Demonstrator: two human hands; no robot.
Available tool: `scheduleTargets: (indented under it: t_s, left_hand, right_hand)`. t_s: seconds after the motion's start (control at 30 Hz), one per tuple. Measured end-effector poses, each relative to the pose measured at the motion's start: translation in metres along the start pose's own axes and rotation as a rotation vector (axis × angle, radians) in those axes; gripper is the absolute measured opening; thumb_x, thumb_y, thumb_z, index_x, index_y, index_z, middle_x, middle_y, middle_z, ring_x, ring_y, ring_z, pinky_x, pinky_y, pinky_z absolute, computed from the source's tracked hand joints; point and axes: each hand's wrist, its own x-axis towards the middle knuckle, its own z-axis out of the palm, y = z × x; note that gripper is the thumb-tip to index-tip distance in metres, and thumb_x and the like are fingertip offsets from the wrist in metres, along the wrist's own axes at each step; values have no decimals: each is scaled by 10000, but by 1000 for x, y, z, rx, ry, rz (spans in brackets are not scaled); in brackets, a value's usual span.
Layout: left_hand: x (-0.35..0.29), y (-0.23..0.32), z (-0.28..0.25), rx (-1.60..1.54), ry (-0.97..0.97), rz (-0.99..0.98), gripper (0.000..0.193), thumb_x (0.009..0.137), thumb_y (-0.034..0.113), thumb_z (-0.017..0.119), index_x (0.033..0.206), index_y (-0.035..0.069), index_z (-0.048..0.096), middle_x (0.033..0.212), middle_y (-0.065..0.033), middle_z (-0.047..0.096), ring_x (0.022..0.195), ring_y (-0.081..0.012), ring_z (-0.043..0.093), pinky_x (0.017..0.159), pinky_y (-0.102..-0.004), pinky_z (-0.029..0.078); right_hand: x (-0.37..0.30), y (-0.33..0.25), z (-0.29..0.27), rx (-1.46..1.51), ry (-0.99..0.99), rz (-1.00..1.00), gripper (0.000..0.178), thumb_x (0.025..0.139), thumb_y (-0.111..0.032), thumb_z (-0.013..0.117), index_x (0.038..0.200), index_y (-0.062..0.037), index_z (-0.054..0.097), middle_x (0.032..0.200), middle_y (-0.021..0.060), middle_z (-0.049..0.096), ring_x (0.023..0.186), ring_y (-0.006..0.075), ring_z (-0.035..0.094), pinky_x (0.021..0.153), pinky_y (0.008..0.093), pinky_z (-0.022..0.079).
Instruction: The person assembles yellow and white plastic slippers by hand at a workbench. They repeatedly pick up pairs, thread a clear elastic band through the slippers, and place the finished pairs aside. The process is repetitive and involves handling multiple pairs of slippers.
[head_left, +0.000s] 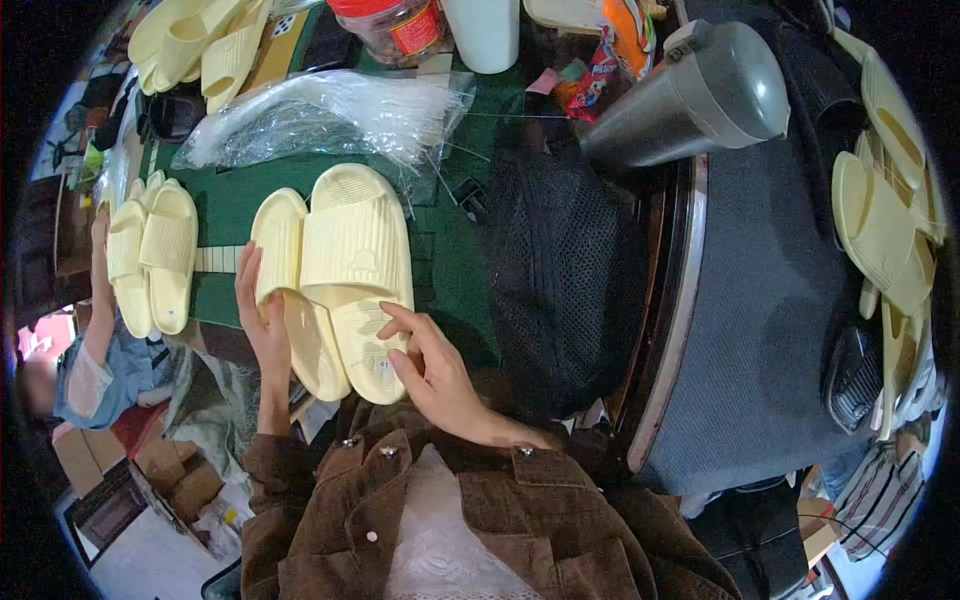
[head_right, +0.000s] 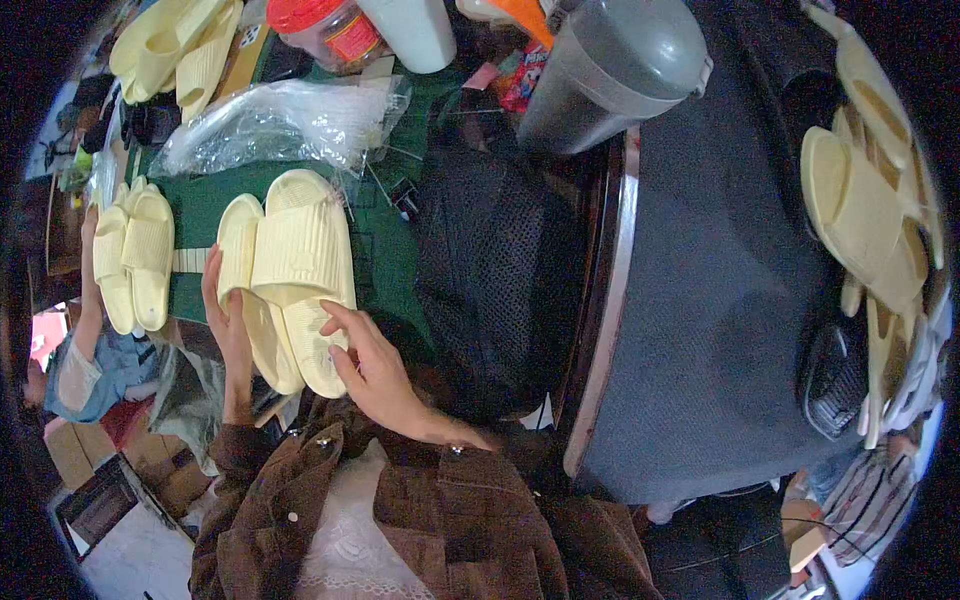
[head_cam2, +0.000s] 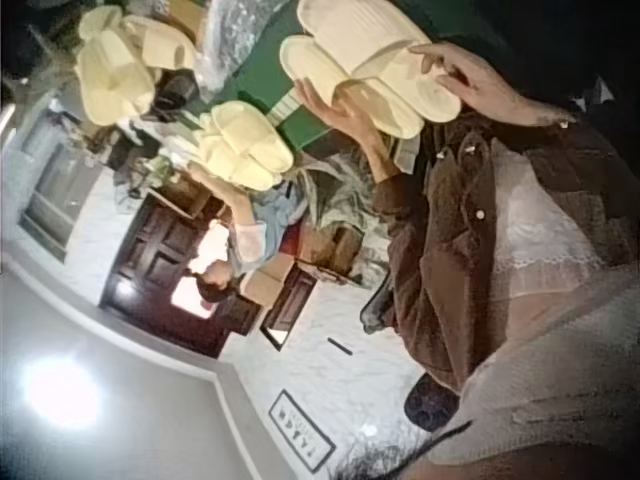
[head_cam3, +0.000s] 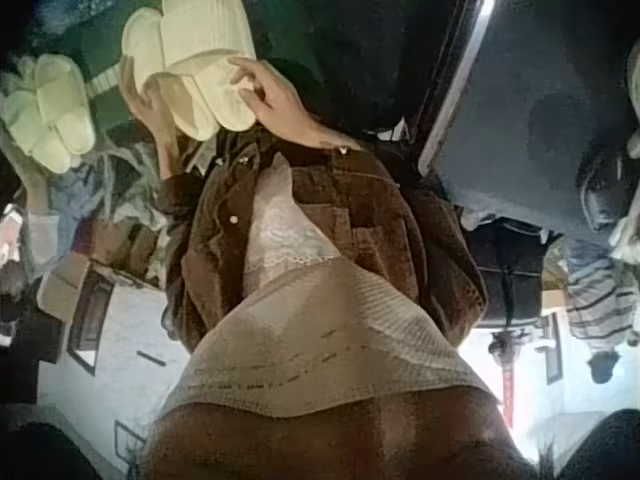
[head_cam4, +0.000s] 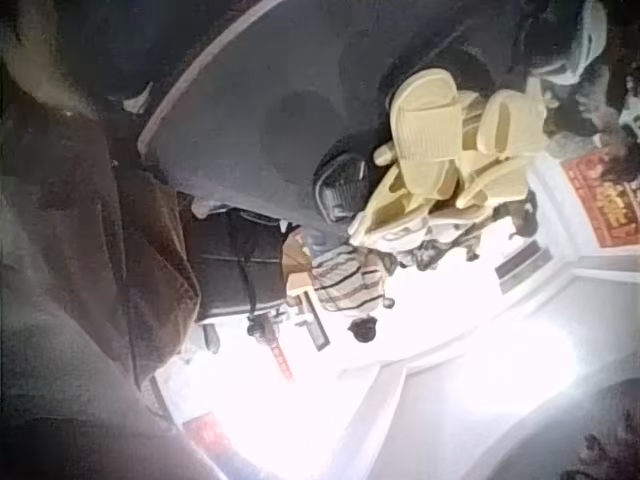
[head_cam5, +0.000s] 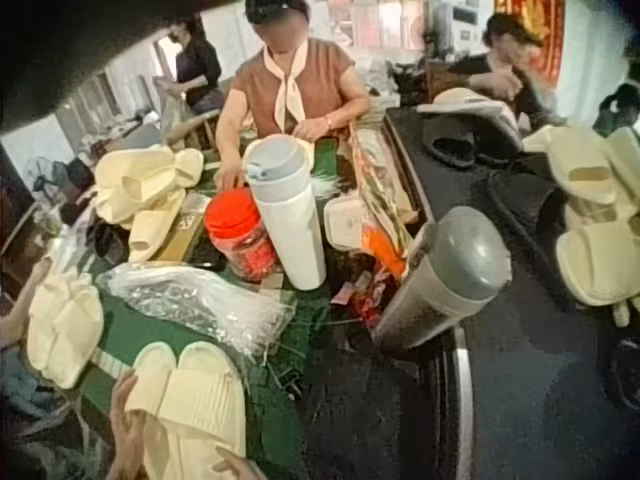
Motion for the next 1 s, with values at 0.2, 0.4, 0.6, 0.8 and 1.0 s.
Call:
scheduleTargets:
  t_s: [0.2, 0.4, 0.6, 0.8, 1.0]
  left_hand:
    - [-1, 0, -5, 17, 4, 12, 492, 948, 182, 519, 1416, 51, 439, 1496, -130, 395, 1417, -276, 310, 1163, -419, 209]
    - [1, -1, -3, 34, -11, 43, 482, 954, 192, 508, 1410, 46, 446, 1492, -130, 400, 1415, -281, 314, 1160, -419, 217]
    - [-1, -2, -3, 37, -8, 52, 479, 965, 218, 510, 1406, 42, 449, 1486, -132, 405, 1413, -282, 318, 1158, -423, 222]
    - [-1, -4, -2, 33, -5, 56, 475, 975, 226, 508, 1411, 46, 446, 1488, -128, 404, 1416, -280, 312, 1161, -423, 218]
    - [-2, -3, -3, 19, 5, 44, 475, 930, 114, 510, 1399, 51, 466, 1481, -119, 416, 1412, -272, 323, 1157, -412, 229]
  right_hand:
    - [1, 7, 2, 31, 54, -160, 529, 879, 65, 535, 1390, -32, 436, 1116, 58, 558, 709, 91, 433, 697, 233, 417]
    - [-4, 13, -5, 64, 52, -229, 431, 859, 113, 476, 1277, 8, 472, 1179, 131, 495, 936, 160, 605, 757, 281, 471]
    - [-9, 20, -3, 87, 92, -220, 281, 924, 97, 426, 1188, 18, 482, 1188, 143, 497, 971, 199, 641, 829, 294, 497]
    - [-10, 23, 1, 194, 149, -182, 195, 1023, -26, 372, 1185, 27, 466, 1136, 153, 594, 984, 192, 644, 847, 298, 506]
    - [-11, 19, -2, 175, 132, -143, 217, 1045, -89, 354, 1175, 24, 487, 1062, 139, 664, 974, 172, 641, 861, 296, 499]
